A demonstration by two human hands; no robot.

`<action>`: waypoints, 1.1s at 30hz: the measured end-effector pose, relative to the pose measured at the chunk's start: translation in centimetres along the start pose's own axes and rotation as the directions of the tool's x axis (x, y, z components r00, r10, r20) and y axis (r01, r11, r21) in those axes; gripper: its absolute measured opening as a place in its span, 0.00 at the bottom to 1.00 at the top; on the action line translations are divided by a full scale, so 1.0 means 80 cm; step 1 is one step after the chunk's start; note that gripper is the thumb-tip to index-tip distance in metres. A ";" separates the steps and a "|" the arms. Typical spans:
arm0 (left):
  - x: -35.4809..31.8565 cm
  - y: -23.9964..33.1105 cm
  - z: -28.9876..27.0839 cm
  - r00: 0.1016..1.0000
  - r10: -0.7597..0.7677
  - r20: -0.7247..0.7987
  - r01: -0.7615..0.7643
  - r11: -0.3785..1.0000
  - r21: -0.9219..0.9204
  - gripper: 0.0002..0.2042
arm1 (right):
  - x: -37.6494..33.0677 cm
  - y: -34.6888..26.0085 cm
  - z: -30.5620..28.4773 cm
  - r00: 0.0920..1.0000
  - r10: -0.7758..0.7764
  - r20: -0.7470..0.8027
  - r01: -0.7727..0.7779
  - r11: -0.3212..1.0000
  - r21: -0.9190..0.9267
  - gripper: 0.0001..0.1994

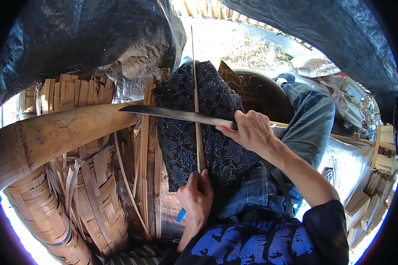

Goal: The person scrapes a thin bamboo stick using a small knife, then uses a large machete to scrape along the bamboo stick.

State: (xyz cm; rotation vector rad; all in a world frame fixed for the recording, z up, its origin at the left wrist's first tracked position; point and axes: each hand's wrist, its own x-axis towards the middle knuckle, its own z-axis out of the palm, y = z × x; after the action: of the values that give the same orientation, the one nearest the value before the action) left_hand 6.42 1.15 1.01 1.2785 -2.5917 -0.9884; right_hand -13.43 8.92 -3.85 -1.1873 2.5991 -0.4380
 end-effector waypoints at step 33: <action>-0.021 0.013 0.003 0.995 0.085 -0.052 -0.081 0.994 0.071 0.19 | 0.061 0.048 0.021 0.974 0.221 -0.057 -0.210 0.966 0.151 0.34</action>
State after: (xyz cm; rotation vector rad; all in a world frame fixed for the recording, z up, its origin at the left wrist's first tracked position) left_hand 6.70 2.95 1.76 1.1836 -2.6352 -0.8452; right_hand -18.62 7.28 -7.34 -0.8458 2.6677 -0.6209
